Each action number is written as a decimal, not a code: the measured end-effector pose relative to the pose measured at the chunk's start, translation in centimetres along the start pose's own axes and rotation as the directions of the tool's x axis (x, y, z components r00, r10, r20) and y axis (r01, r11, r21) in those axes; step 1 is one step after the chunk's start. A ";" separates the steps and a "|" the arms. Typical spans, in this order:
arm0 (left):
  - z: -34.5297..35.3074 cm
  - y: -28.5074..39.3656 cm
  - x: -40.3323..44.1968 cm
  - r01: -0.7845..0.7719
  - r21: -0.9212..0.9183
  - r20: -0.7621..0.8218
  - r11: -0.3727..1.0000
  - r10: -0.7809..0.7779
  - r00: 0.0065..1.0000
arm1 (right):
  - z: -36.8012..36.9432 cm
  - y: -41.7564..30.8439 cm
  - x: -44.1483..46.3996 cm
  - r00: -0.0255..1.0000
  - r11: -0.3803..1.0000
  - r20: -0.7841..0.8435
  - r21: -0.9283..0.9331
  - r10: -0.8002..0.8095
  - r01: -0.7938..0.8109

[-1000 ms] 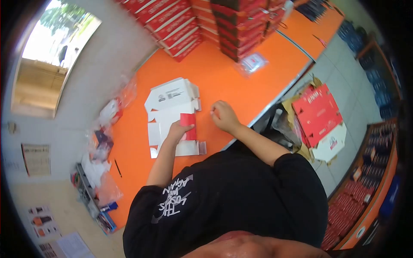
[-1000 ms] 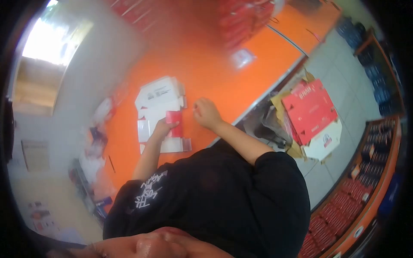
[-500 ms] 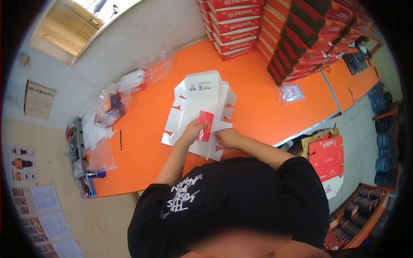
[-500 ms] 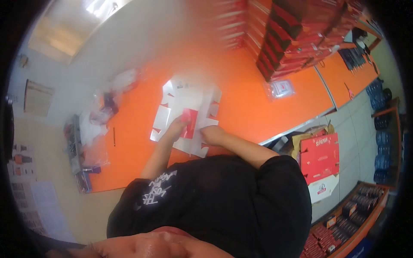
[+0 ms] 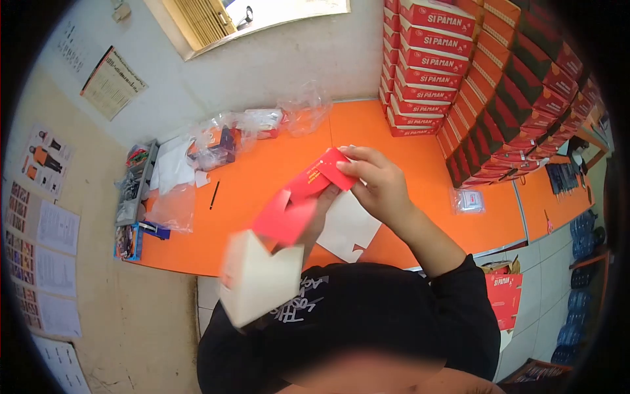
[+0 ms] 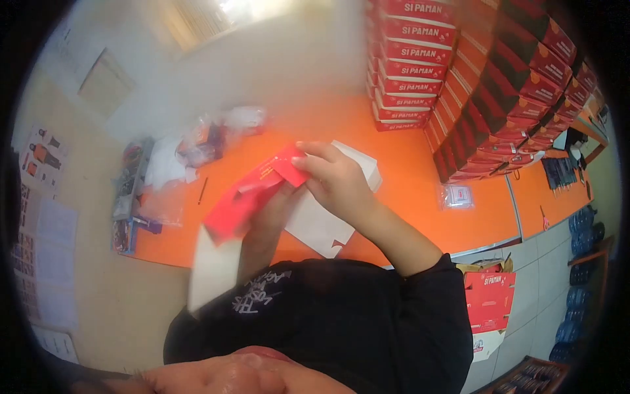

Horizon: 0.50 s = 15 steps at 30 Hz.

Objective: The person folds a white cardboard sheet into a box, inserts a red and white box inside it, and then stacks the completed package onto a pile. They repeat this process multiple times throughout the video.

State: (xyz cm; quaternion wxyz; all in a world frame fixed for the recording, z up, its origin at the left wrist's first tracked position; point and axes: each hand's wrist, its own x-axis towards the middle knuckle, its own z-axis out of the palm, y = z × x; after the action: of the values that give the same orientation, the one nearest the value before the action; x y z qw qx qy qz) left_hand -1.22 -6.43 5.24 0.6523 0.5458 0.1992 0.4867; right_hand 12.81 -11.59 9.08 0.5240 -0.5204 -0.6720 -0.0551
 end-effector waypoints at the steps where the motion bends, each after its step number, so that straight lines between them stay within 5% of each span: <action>1: -0.1 0.7 -0.1 -0.112 0.015 -0.016 0.994 0.112 0.994 | -0.2 0.1 0.1 0.992 0.992 0.028 0.021 -0.123 0.122; 2: -0.4 1.5 -0.1 -0.223 0.033 -0.032 0.974 0.224 0.974 | -0.5 0.3 0.4 0.968 0.969 0.054 0.046 -0.245 0.243; 6: -1.8 4.4 0.6 -0.140 -0.109 -0.019 0.984 0.139 0.990 | -1.5 -1.2 0.7 0.931 0.954 0.208 0.087 -0.299 0.287; 11: -1.4 3.7 0.2 -0.079 0.025 0.072 0.997 0.077 0.994 | 0.6 -2.2 0.0 0.945 0.949 0.090 0.032 -0.316 0.314; 13: -1.3 2.8 0.4 -0.010 -0.011 0.057 1.000 0.011 0.998 | 1.7 -2.9 -0.2 0.995 0.994 0.028 0.042 -0.100 0.099; 15: -1.2 3.6 0.4 -0.074 -0.047 0.060 0.996 0.077 0.995 | 1.5 -2.3 0.2 0.993 0.986 0.032 0.125 -0.116 0.111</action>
State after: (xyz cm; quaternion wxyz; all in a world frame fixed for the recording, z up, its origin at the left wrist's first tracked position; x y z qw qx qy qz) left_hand -3.55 -5.74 8.23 0.6516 0.5529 0.1471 0.4981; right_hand 10.09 -11.54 9.64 0.5376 -0.4490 -0.7130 -0.0332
